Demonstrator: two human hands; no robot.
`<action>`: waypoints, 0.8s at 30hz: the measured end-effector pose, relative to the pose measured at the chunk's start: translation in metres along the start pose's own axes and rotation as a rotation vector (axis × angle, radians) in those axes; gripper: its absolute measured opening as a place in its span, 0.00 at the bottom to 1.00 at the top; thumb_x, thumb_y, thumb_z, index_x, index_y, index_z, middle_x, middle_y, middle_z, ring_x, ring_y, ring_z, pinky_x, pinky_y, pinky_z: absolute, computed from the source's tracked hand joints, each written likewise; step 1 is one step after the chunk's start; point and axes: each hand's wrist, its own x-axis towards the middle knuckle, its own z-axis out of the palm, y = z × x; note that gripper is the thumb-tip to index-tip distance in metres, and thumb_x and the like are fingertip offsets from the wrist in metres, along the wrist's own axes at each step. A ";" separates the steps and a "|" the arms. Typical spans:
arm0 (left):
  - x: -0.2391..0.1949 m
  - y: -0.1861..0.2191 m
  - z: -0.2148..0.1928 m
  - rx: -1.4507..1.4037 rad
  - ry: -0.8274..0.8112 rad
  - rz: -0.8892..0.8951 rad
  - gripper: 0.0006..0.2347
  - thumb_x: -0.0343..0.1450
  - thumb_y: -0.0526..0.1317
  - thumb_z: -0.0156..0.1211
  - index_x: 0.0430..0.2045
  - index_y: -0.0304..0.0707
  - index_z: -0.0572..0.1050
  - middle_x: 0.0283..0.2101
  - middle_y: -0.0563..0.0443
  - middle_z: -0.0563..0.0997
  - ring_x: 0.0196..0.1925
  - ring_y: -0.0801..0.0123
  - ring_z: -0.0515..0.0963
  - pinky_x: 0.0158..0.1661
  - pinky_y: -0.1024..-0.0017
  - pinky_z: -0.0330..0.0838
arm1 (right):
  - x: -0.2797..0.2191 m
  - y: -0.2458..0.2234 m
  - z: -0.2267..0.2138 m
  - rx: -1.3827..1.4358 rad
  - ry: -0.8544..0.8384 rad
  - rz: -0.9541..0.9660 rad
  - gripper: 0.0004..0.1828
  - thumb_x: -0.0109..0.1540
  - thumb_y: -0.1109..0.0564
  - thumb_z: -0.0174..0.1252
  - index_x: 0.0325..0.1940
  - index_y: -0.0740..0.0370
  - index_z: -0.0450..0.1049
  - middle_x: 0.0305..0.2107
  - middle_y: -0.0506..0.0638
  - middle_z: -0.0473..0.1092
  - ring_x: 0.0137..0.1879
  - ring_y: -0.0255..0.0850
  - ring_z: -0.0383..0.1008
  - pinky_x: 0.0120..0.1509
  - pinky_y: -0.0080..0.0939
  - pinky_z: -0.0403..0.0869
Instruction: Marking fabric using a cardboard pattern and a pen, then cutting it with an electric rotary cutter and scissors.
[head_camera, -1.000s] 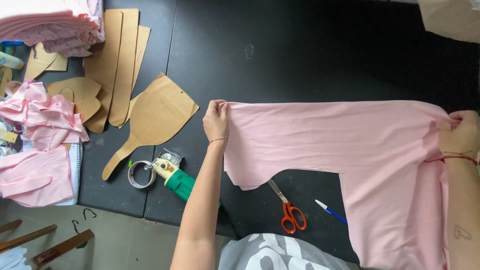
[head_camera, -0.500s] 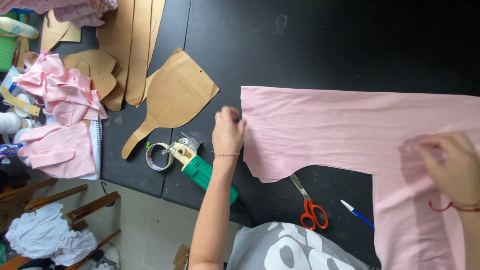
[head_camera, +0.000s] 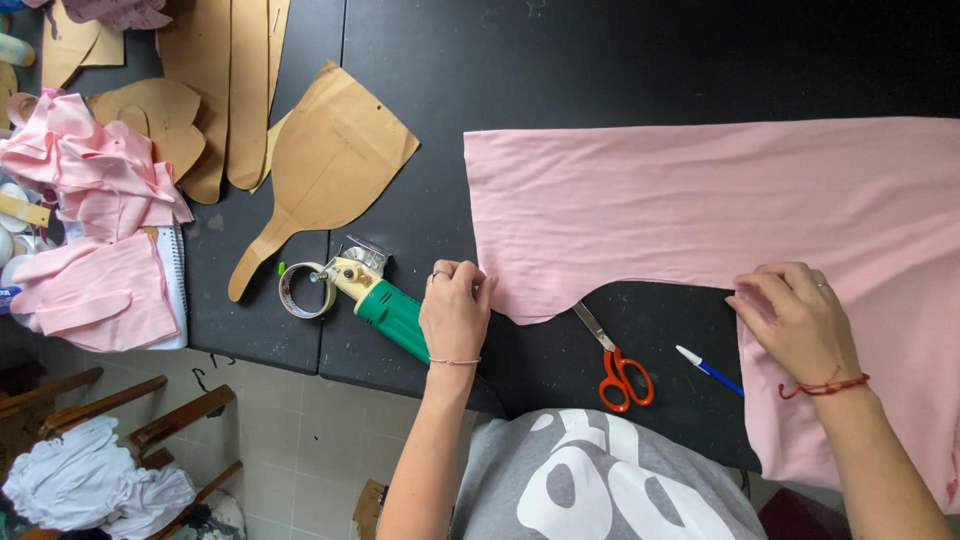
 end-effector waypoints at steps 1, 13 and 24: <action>0.003 0.005 -0.007 -0.001 0.000 0.002 0.07 0.60 0.41 0.59 0.18 0.43 0.67 0.29 0.51 0.66 0.29 0.57 0.68 0.21 0.61 0.64 | 0.000 -0.002 0.002 -0.001 0.001 0.001 0.12 0.49 0.58 0.63 0.34 0.58 0.71 0.34 0.50 0.64 0.40 0.44 0.67 0.49 0.40 0.68; 0.041 0.054 -0.047 -0.848 -0.052 -0.027 0.09 0.67 0.44 0.41 0.18 0.43 0.58 0.20 0.60 0.61 0.22 0.77 0.58 0.28 0.79 0.55 | 0.020 -0.018 0.007 0.016 0.089 -0.075 0.14 0.50 0.58 0.65 0.37 0.61 0.71 0.35 0.51 0.64 0.41 0.45 0.65 0.48 0.42 0.67; -0.018 0.015 0.009 -0.797 -0.024 -0.371 0.08 0.66 0.44 0.47 0.28 0.41 0.61 0.17 0.57 0.64 0.20 0.75 0.63 0.27 0.75 0.60 | 0.007 -0.010 0.005 -0.216 0.239 0.024 0.09 0.53 0.72 0.58 0.33 0.64 0.72 0.34 0.51 0.65 0.38 0.42 0.65 0.46 0.40 0.69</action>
